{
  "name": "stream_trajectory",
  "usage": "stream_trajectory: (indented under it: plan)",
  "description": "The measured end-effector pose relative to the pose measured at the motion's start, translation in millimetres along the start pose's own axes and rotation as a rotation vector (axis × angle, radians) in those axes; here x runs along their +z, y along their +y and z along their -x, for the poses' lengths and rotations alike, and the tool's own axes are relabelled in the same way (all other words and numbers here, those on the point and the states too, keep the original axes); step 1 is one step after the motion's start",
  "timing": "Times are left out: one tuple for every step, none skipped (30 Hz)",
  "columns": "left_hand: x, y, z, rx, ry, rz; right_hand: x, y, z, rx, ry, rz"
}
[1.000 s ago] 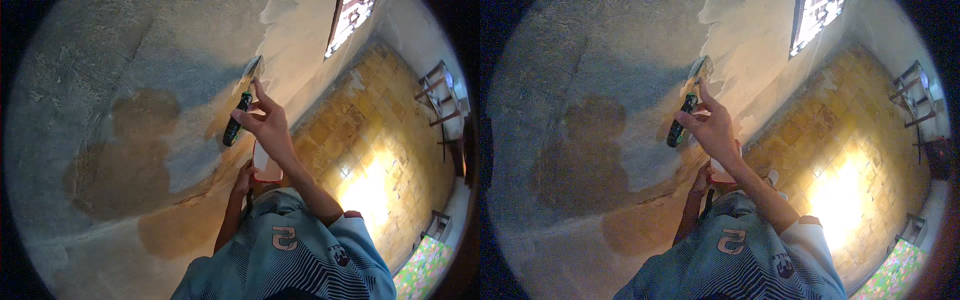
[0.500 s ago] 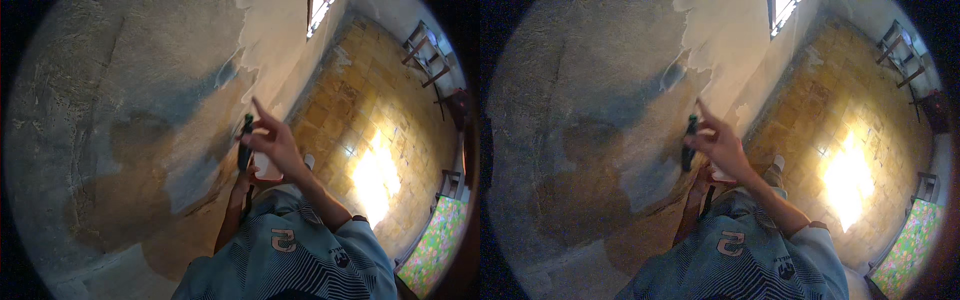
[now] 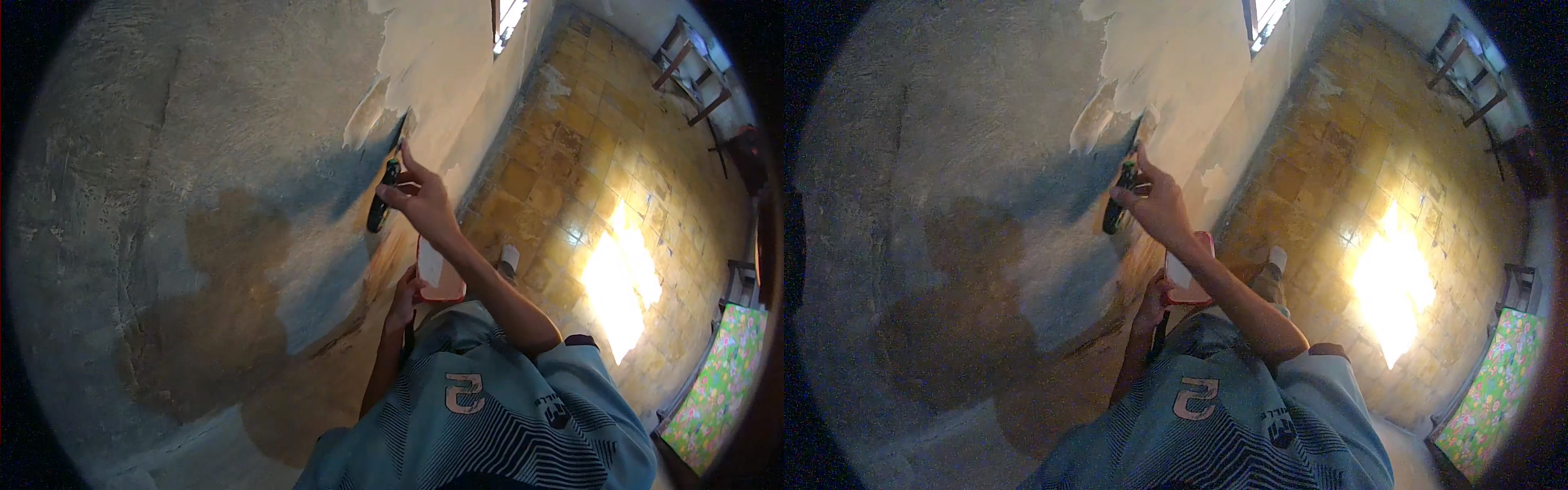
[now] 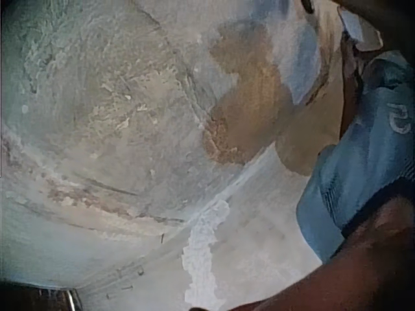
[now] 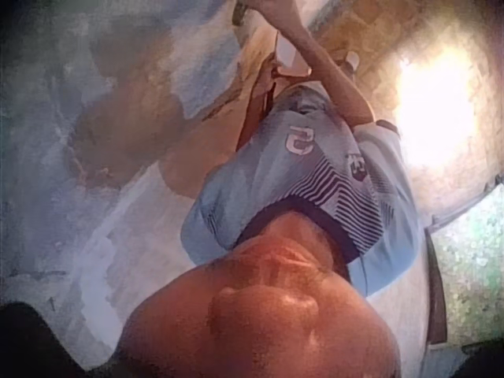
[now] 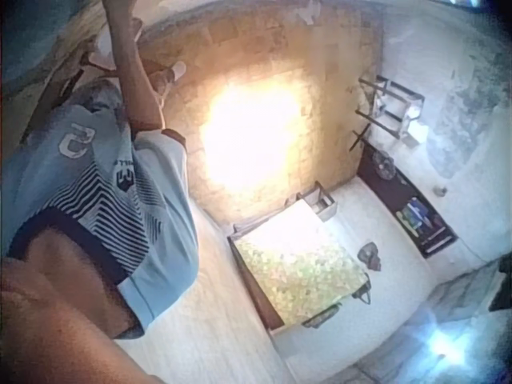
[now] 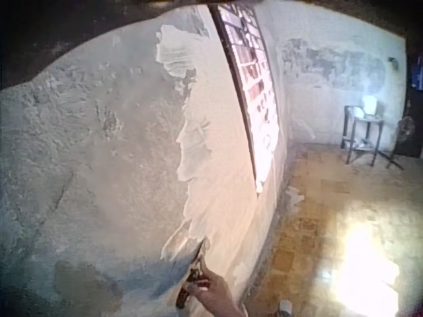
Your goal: The person applies filler paste to cracks and holes in a wall using a putty knife.
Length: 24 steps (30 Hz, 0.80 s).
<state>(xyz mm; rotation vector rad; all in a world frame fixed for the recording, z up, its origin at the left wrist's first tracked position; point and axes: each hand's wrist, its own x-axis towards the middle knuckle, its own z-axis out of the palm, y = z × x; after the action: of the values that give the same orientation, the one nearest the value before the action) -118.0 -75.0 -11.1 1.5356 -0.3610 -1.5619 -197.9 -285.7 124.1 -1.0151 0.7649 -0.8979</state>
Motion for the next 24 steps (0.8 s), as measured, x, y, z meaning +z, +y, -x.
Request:
stream_trajectory:
  plan:
    - [7.5,11.8,6.0,-0.006,-0.006,-0.002,5.5,-1.2,5.9,0.002,0.009,0.002]
    - [20.8,31.3,15.1,-0.024,0.011,0.023,10.0,-1.2,14.0,0.042,-0.027,0.084]
    - [28.7,41.8,20.2,-0.04,0.028,0.051,12.6,-3.3,24.5,0.083,-0.066,0.168]
    - [26.0,40.4,21.0,-0.036,0.035,0.055,17.9,-7.4,38.3,0.083,-0.074,0.167]
    - [21.2,35.6,20.0,-0.028,0.046,0.057,21.8,-12.1,52.9,0.066,-0.127,0.135]
    - [17.3,29.6,13.7,-0.027,0.041,0.051,19.5,-13.9,58.7,0.048,-0.162,0.104]
    - [13.6,23.7,7.4,-0.025,0.038,0.046,13.1,-11.7,54.1,0.047,-0.154,0.105]
    - [9.6,17.7,1.6,-0.023,0.034,0.041,3.4,-8.2,43.6,0.037,-0.095,0.019]
    - [7.6,13.3,-0.8,-0.024,0.036,0.036,-6.9,-7.0,32.4,0.03,-0.04,-0.07]
    - [6.4,11.5,-1.1,-0.026,0.038,0.037,-15.3,-12.9,19.1,0.052,0.009,-0.156]
    - [4.8,11.3,-2.7,-0.004,0.006,0.031,-23.1,-16.6,7.8,0.052,0.008,-0.156]
    - [3.5,10.9,-3.8,0.018,-0.025,0.025,-30.2,-19.6,-1.7,0.098,-0.001,-0.08]
    - [0.6,7.0,-6.6,0.018,-0.025,0.024,-34.0,-20.3,-7.8,0.142,-0.008,-0.004]
    - [-1.7,2.8,-9.4,0.015,-0.028,0.027,-33.1,-10.1,-11.4,0.17,-0.015,-0.004]
    - [-3.7,-1.5,-12.0,0.01,-0.031,0.03,-28.8,-2.6,-9.9,0.17,-0.014,-0.004]
    - [-0.9,-0.3,-14.4,0.006,-0.036,0.028,-22.6,5.4,-5.2,0.117,-0.029,0.068]
    - [2.7,2.0,-14.1,0.002,-0.042,0.063,-12.7,6.1,3.3,0.067,-0.048,0.14]
    - [5.6,4.4,-14.4,-0.003,-0.05,0.098,-1.7,4.8,17.9,0.088,-0.021,0.074]
    - [6.4,5.1,-16.4,-0.009,-0.057,0.094,6.5,7.2,35.0,0.089,-0.011,0.074]
    - [3.4,3.9,-13.4,0.003,-0.049,0.097,19.2,9.6,53.7,0.089,-0.101,0.069]
    - [1.1,2.2,-13.7,0.006,-0.055,0.096,25.1,12.6,66.2,0.09,-0.174,0.067]
    - [-0.6,1.1,-15.5,0.007,-0.066,0.09,25.9,10.4,73.2,0.091,-0.171,0.066]
    - [-2.5,-0.1,-16.9,0.01,-0.076,0.085,25.5,5.4,79.2,0.072,-0.192,0.052]
    - [-4.7,-1.4,-17.6,0.013,-0.084,0.081,24.5,1.6,82.3,0.053,-0.216,0.037]
